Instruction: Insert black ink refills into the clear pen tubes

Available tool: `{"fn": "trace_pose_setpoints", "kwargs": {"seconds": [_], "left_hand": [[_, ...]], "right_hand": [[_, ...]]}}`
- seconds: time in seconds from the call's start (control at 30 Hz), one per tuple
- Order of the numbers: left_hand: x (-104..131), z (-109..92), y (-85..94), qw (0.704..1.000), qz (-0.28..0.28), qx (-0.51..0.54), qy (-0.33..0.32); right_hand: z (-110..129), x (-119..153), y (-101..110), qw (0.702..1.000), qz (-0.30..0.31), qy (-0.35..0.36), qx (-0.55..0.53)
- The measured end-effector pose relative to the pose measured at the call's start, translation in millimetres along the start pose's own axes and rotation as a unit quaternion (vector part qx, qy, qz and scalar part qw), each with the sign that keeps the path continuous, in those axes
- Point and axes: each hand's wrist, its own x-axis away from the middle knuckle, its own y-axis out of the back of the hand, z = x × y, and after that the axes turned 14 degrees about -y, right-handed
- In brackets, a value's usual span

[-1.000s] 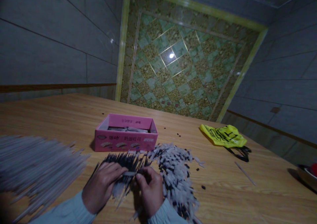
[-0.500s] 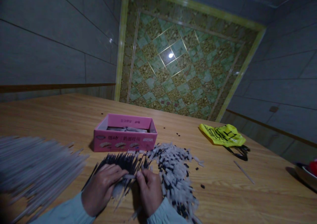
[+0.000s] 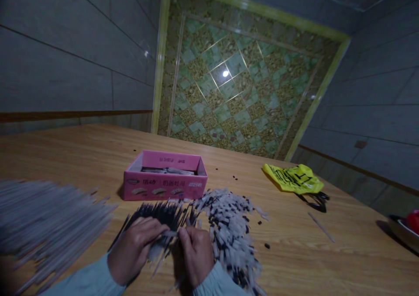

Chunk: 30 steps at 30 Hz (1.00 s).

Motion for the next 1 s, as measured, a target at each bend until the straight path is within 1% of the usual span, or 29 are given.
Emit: {"fn": "trace_pose_setpoints", "kwargs": {"seconds": [0.07,0.2,0.3,0.37,0.5,0.63,0.8,0.93,1.0], "left_hand": [[1.0,1.0,-0.1,1.0,-0.003,0.0,0.002],[0.7,1.7,1.7,1.0,-0.01,0.004,0.003],[-0.7,0.2,2.6,1.0,-0.012,0.011,0.003],[-1.0,-0.9,2.8,1.0,-0.014,0.008,0.004],[-0.4,-2.5,3.1,1.0,-0.017,0.001,0.001],[-0.8,-3.0,2.8,1.0,-0.014,0.0,-0.004],[-1.0,-3.0,2.2,1.0,-0.005,-0.005,0.002],[-0.3,-3.9,2.0,1.0,-0.009,-0.002,0.002],[0.1,-4.0,2.3,1.0,-0.012,-0.006,0.001]], "right_hand": [[0.1,0.1,-0.3,1.0,-0.006,0.002,-0.008],[1.0,0.7,-0.2,0.999,-0.019,0.036,-0.016],[1.3,0.4,1.5,1.0,-0.015,0.021,-0.012],[2.2,0.2,3.5,0.999,-0.025,0.022,-0.026],[3.1,-0.6,6.2,0.997,-0.04,0.061,-0.031],[1.1,-1.3,6.6,0.999,-0.032,0.034,-0.002],[1.3,0.2,6.4,0.997,-0.028,0.066,0.001],[0.8,-0.5,5.8,0.999,-0.018,0.027,0.007],[0.6,-0.4,5.9,0.999,-0.02,0.029,0.0]]}}
